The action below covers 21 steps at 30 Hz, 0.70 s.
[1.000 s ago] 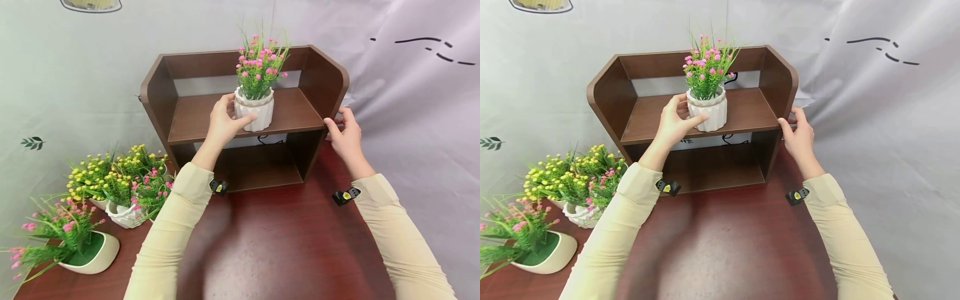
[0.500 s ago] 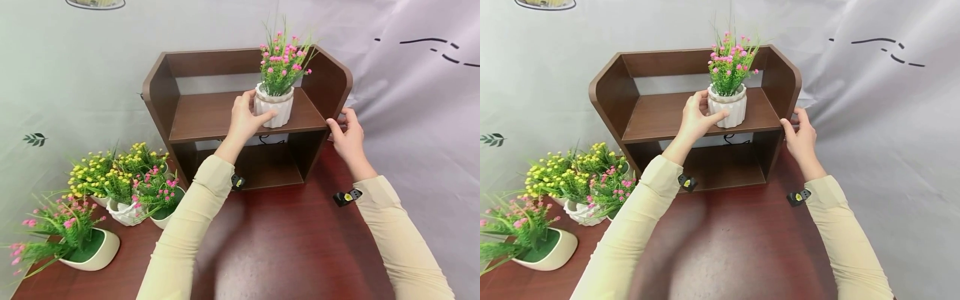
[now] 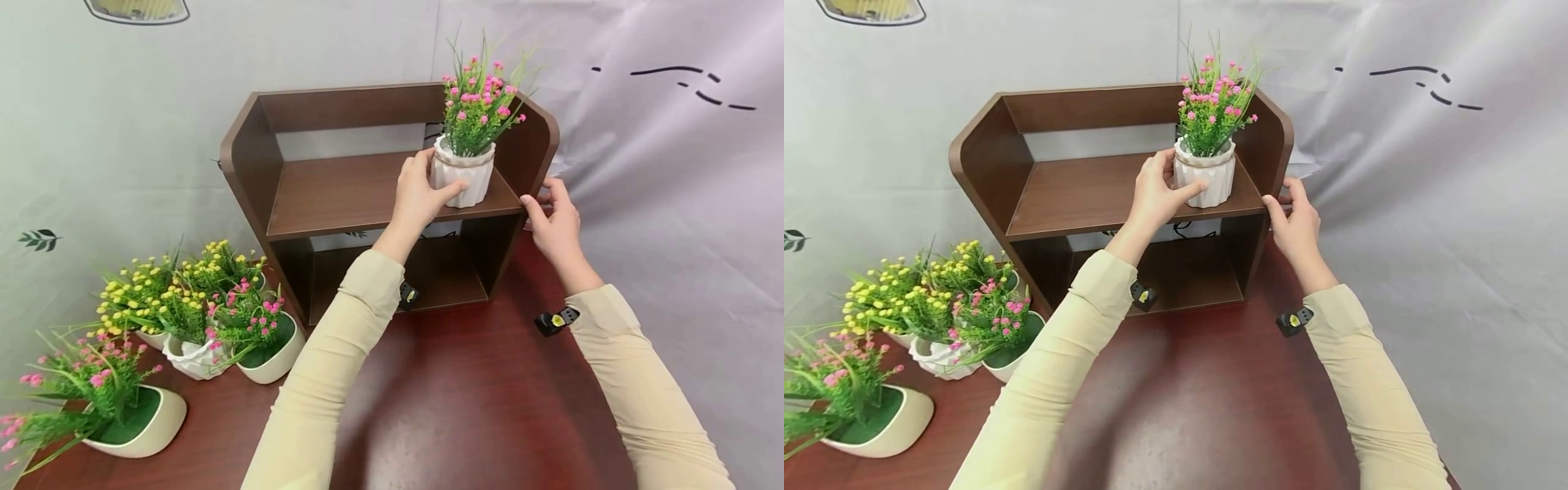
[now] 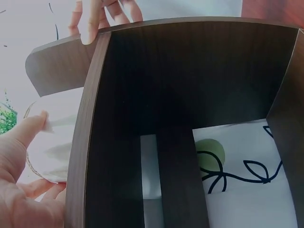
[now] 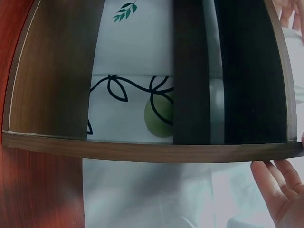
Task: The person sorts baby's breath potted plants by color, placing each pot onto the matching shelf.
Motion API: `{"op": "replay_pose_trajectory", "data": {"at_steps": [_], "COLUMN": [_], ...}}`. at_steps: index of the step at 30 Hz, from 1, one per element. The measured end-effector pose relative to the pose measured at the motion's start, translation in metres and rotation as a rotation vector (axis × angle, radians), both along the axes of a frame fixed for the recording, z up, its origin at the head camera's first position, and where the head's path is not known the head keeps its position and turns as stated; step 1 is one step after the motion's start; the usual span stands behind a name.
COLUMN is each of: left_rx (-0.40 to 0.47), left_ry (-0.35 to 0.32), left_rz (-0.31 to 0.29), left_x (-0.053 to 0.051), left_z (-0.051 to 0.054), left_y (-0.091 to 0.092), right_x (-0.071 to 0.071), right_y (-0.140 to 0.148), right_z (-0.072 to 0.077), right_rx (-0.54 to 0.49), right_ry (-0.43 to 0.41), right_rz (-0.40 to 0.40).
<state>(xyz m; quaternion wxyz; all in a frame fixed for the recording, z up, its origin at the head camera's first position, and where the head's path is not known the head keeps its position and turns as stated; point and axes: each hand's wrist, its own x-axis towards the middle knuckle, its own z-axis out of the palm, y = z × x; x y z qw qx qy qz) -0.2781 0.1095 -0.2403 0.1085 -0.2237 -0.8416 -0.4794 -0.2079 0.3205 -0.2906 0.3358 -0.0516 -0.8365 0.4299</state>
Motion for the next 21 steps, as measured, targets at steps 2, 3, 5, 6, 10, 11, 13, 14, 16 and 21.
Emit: {"op": "replay_pose_trajectory", "data": {"at_steps": [2, 3, 5, 6, 10, 11, 13, 14, 16, 21], "left_rx": [0.004, 0.003, -0.002, -0.007, -0.037, -0.044, -0.059, -0.062, -0.069, -0.062], "left_ry": [0.008, 0.011, 0.013, 0.016, 0.031, 0.037, 0.044, 0.046, 0.045, 0.030], "left_rz": [-0.002, -0.001, -0.001, 0.000, -0.004, -0.007, -0.010, -0.011, -0.010, -0.001], "left_x": [0.0001, 0.0003, 0.0008, 0.0010, 0.0017, 0.0020, 0.0025, 0.0028, 0.0034, 0.0034], "left_z": [-0.0002, -0.0003, -0.0004, -0.0004, -0.0006, -0.0007, -0.0010, -0.0010, -0.0011, -0.0008], "left_y": [0.0032, 0.0046, 0.0067, 0.0075, 0.0099, 0.0104, 0.0103, 0.0099, 0.0086, 0.0058], "right_x": [0.0004, 0.0005, 0.0003, -0.0001, -0.0015, -0.0015, -0.0022, -0.0028, -0.0038, -0.0063], "right_y": [-0.0002, -0.0004, -0.0009, -0.0012, -0.0023, -0.0024, -0.0025, -0.0028, -0.0034, -0.0049], "right_z": [0.0002, 0.0004, 0.0003, 0.0000, -0.0010, -0.0013, -0.0017, -0.0019, -0.0021, -0.0021], "right_rx": [0.010, 0.019, 0.027, 0.030, 0.023, 0.020, 0.025, 0.024, 0.033, 0.037], "right_ry": [0.004, 0.006, 0.009, 0.012, 0.020, 0.020, 0.020, 0.019, 0.017, 0.024], "right_rz": [-0.010, -0.014, -0.015, -0.017, -0.011, -0.011, -0.015, -0.013, -0.014, 0.002]}}
